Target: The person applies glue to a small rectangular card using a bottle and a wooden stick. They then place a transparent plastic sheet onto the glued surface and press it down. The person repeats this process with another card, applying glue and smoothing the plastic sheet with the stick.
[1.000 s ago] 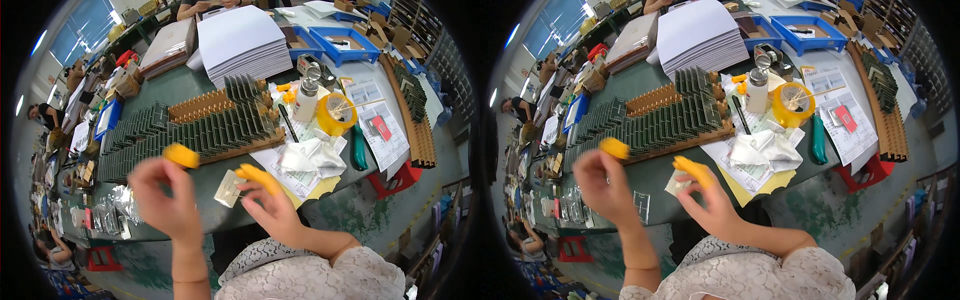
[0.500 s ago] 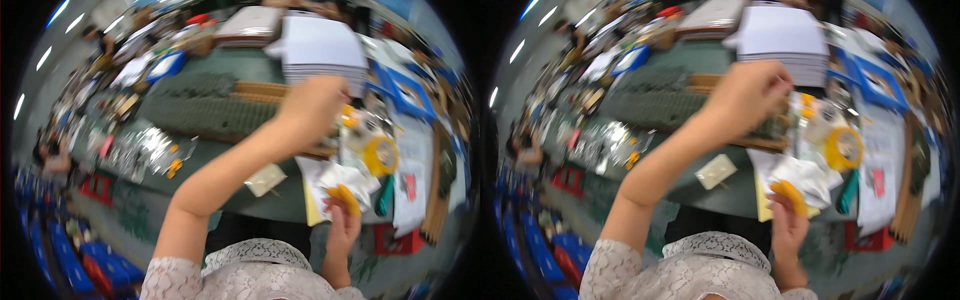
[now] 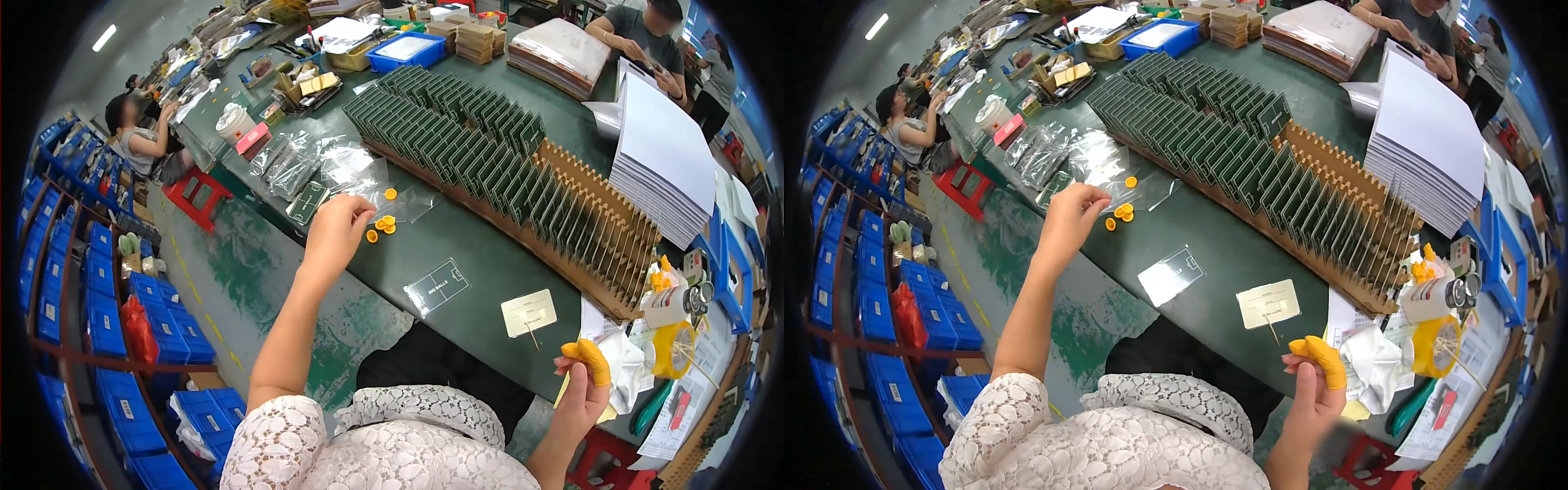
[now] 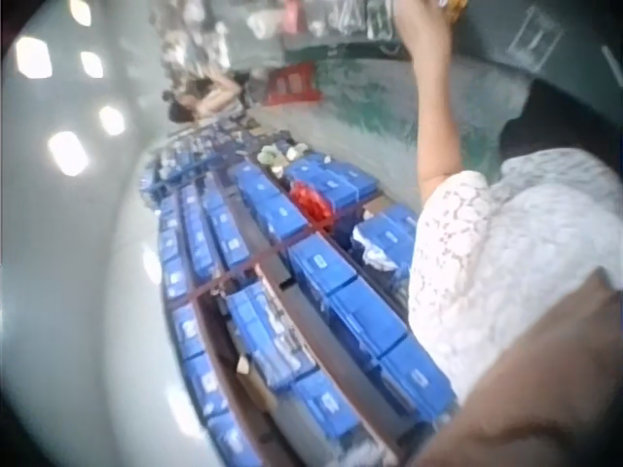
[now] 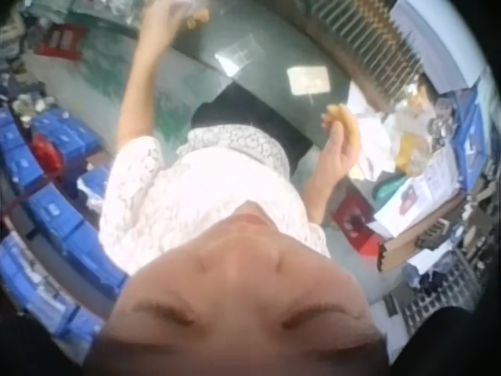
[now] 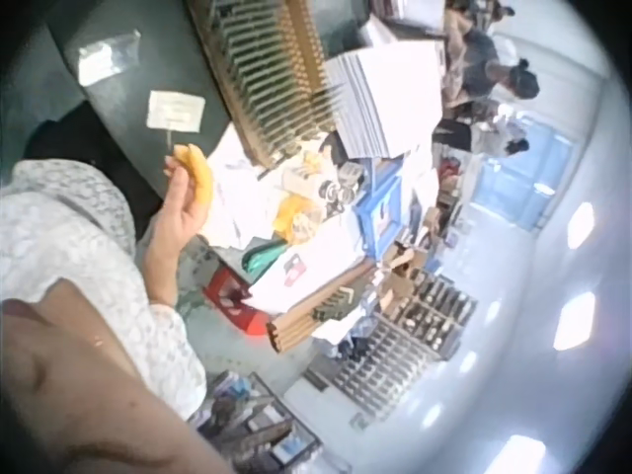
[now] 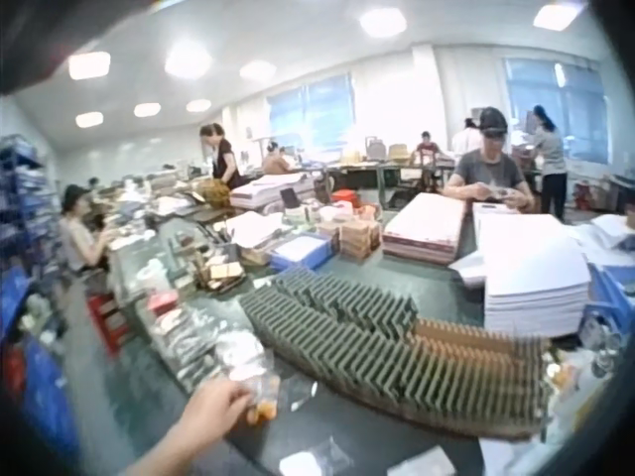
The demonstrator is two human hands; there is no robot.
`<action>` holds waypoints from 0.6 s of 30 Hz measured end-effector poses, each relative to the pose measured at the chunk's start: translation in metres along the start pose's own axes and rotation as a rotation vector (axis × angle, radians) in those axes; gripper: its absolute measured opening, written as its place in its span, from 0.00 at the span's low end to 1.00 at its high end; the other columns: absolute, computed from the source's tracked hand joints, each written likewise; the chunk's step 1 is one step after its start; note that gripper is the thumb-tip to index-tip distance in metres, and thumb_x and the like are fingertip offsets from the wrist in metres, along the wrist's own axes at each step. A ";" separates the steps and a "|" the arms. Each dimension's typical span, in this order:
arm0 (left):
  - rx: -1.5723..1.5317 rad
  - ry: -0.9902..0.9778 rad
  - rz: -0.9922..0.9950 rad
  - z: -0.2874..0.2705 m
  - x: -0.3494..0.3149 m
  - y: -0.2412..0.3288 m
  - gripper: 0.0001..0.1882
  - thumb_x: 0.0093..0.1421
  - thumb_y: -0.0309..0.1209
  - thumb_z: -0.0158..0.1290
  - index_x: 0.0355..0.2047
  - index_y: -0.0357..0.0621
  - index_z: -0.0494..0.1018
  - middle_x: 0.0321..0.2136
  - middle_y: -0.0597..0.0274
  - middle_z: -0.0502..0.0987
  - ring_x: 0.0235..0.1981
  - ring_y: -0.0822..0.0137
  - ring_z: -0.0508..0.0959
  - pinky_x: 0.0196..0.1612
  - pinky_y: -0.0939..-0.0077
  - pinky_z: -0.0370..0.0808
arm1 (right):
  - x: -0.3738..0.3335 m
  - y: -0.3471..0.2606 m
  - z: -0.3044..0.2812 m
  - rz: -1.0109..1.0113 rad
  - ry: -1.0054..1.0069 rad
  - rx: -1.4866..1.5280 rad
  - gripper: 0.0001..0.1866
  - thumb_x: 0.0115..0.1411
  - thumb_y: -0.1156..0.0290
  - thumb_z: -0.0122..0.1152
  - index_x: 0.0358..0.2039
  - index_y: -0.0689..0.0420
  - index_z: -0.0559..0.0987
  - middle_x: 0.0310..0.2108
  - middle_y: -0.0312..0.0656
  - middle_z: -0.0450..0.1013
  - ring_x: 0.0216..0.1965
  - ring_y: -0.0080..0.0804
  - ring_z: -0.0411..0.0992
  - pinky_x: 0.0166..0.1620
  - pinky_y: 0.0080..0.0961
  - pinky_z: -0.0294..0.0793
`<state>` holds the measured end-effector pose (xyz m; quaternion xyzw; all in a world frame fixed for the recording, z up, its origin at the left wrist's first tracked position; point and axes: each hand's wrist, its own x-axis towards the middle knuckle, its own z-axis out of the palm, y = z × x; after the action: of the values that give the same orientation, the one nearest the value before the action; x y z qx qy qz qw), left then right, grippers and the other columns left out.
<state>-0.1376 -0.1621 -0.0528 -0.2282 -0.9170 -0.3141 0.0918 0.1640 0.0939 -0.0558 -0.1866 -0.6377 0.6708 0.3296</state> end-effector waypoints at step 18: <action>-0.398 0.024 -0.022 0.023 -0.002 0.026 0.04 0.66 0.23 0.55 0.38 0.35 0.77 0.33 0.62 0.80 0.31 0.73 0.77 0.36 0.78 0.73 | 0.025 0.011 0.032 0.436 -0.256 0.566 0.37 0.75 0.45 0.34 0.64 0.70 0.67 0.59 0.58 0.71 0.57 0.50 0.73 0.57 0.38 0.71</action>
<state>-0.1240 -0.1307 -0.0582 -0.2280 -0.8382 -0.4927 0.0522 0.1223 0.0880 -0.0586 -0.1343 -0.4083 0.8928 0.1352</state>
